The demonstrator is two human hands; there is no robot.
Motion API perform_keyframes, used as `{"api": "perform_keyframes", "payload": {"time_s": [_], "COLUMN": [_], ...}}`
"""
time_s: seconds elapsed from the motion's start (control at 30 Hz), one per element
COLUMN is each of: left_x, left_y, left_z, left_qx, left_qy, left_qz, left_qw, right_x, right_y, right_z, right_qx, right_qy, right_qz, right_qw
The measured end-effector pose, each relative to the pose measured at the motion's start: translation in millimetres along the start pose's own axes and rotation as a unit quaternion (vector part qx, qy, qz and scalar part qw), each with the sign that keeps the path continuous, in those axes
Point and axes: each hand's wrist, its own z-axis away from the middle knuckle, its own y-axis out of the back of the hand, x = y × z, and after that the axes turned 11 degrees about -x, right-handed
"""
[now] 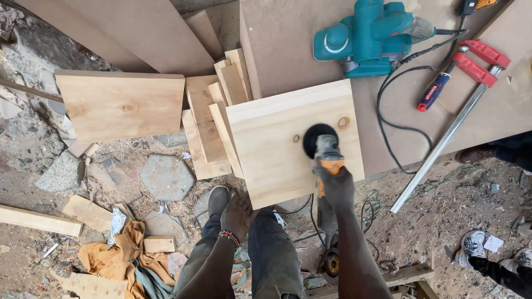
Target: Sanding the surface and edges of a wooden board using a power sander
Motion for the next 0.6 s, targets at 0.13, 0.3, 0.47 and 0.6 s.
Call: {"api": "perform_keyframes", "payload": {"time_s": [0.13, 0.3, 0.47, 0.6], "left_x": [4.9, 7.7, 12.7, 21.2], "left_y": [-16.5, -8.2, -9.6, -7.5], "left_z": [10.6, 14.9, 20.8, 27.1], "left_qx": [-0.005, -0.016, -0.017, -0.023], "left_qy": [0.006, 0.025, 0.028, 0.031], "left_qz": [-0.032, -0.023, 0.018, 0.062], "left_qw": [0.999, 0.999, 0.999, 0.997], "right_x": [1.7, 6.4, -5.0, 8.1], "right_y": [27.9, -38.7, -96.9, -88.6], "right_z": [-3.3, 19.2, 77.7, 81.4], "right_qx": [0.076, 0.013, -0.088, -0.102], "right_qy": [0.021, -0.019, 0.041, 0.051], "right_qz": [-0.056, -0.03, 0.067, 0.077], "right_qw": [0.995, 0.999, 0.993, 0.99]}}
